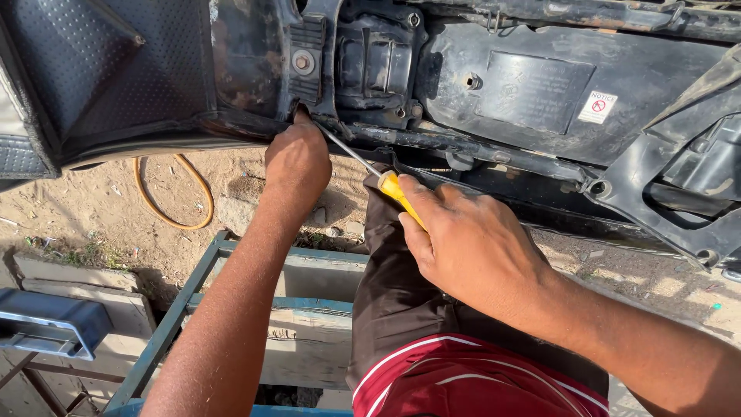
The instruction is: Using a T-socket wrench and screwdriver to remove panels and work on motorcycle components.
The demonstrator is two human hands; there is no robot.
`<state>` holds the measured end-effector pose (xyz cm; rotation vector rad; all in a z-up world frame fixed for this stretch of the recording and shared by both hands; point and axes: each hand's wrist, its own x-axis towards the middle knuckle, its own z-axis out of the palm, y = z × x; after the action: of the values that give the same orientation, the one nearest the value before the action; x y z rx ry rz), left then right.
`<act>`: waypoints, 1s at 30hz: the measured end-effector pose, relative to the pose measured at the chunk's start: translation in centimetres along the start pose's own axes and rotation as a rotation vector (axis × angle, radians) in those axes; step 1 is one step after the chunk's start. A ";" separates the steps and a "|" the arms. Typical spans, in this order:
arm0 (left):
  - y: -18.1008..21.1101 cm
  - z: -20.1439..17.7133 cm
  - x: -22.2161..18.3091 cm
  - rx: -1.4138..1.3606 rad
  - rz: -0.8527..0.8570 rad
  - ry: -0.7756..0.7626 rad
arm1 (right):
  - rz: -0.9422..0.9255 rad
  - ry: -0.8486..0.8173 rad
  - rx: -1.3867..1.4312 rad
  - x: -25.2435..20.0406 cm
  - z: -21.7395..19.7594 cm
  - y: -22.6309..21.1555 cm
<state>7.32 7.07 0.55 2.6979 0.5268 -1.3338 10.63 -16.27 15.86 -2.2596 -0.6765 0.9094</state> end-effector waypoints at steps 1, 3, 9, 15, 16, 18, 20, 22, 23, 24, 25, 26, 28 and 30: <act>-0.1 -0.2 -0.1 -0.013 0.029 0.036 | 0.028 -0.062 -0.093 0.0 -0.8 -0.8; -0.2 0.0 -0.1 -0.037 0.054 0.070 | 0.013 -0.073 -0.139 0.5 -1.0 -1.3; -0.8 0.5 0.5 -0.035 0.126 0.086 | -0.050 -0.052 -0.247 2.4 -1.3 -1.5; -0.3 -0.6 -0.4 -0.088 0.109 0.001 | 0.101 -0.145 -0.169 6.7 -3.9 -0.9; -0.2 -0.7 -0.4 -0.092 0.121 0.022 | 0.183 -0.187 -0.128 7.5 -4.5 -1.0; -0.1 -1.0 -0.5 -0.079 0.109 -0.007 | 0.276 -0.212 -0.096 7.6 -4.5 -0.6; 0.1 -0.9 -0.5 -0.066 0.098 -0.037 | 0.370 -0.237 -0.064 7.1 -3.6 0.0; 0.0 -0.6 -0.3 -0.026 0.116 0.008 | 0.304 -0.127 0.023 6.0 -2.0 0.9; 0.1 -0.7 -0.3 -0.024 0.120 0.008 | 0.308 -0.123 0.023 5.4 -1.1 0.7; 0.2 -0.6 -0.5 0.001 0.102 -0.008 | 0.250 -0.068 0.042 4.6 -0.1 0.6; 0.3 -0.5 -0.7 0.026 0.083 -0.024 | 0.192 -0.013 0.061 3.8 0.9 0.4; 0.4 -0.5 -0.6 0.030 0.084 -0.022 | 0.192 -0.009 0.063 3.8 1.0 0.1; 0.4 -0.5 -0.4 0.057 0.078 -0.012 | 0.192 -0.005 0.008 3.9 1.2 -0.4; 0.6 -0.4 -0.3 0.034 0.034 -0.037 | 0.168 -0.018 -0.032 4.6 0.3 -1.0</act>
<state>7.64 6.52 1.01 2.6901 0.4568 -1.3942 13.10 -12.56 14.41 -2.3669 -0.5183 1.0055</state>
